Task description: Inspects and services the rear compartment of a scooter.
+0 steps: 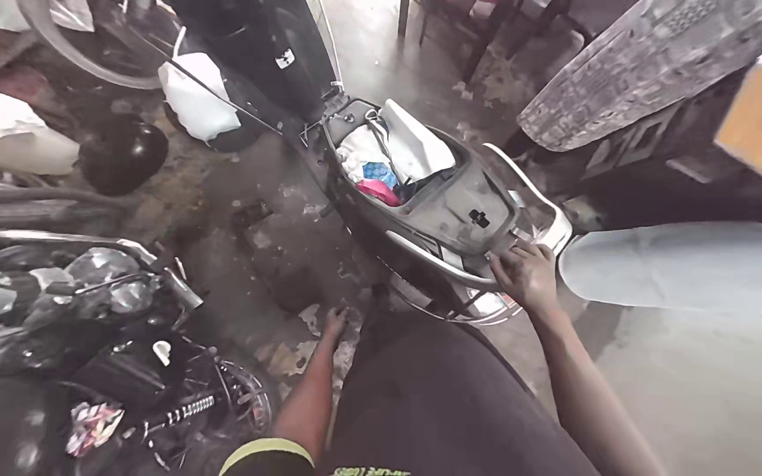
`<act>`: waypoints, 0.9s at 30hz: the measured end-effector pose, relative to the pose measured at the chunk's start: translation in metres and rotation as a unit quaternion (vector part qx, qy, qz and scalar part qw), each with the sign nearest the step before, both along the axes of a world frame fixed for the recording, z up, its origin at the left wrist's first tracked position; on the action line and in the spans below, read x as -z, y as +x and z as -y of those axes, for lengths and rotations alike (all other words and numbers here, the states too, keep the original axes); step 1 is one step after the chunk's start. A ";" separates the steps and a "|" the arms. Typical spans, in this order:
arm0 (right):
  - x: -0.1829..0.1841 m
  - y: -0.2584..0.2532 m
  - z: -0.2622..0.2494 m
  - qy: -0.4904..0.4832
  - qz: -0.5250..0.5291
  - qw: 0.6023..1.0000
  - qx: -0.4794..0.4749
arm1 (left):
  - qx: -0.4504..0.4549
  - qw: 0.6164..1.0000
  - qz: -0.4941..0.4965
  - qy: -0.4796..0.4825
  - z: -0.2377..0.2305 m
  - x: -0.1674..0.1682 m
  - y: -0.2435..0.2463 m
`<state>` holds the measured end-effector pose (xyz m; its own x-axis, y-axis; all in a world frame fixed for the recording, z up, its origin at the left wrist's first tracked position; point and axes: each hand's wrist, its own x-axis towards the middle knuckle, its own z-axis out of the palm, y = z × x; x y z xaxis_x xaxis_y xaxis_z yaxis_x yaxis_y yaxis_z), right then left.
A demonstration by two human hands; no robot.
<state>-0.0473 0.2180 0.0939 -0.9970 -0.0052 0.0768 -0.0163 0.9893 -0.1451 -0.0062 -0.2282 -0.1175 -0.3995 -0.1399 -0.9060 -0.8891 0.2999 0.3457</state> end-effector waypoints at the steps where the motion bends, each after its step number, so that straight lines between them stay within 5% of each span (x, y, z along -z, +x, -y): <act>1: -0.001 -0.003 0.004 0.008 0.001 1.000 0.015 | -0.007 1.000 0.002 0.002 0.001 0.002 -0.012; 14: 0.000 -0.014 0.025 0.048 0.015 0.989 0.138 | 0.058 0.998 -0.018 0.001 0.012 0.014 -0.117; 27: -0.001 -0.016 0.027 0.057 0.018 0.988 0.144 | 0.072 0.997 -0.033 -0.005 0.018 0.018 -0.144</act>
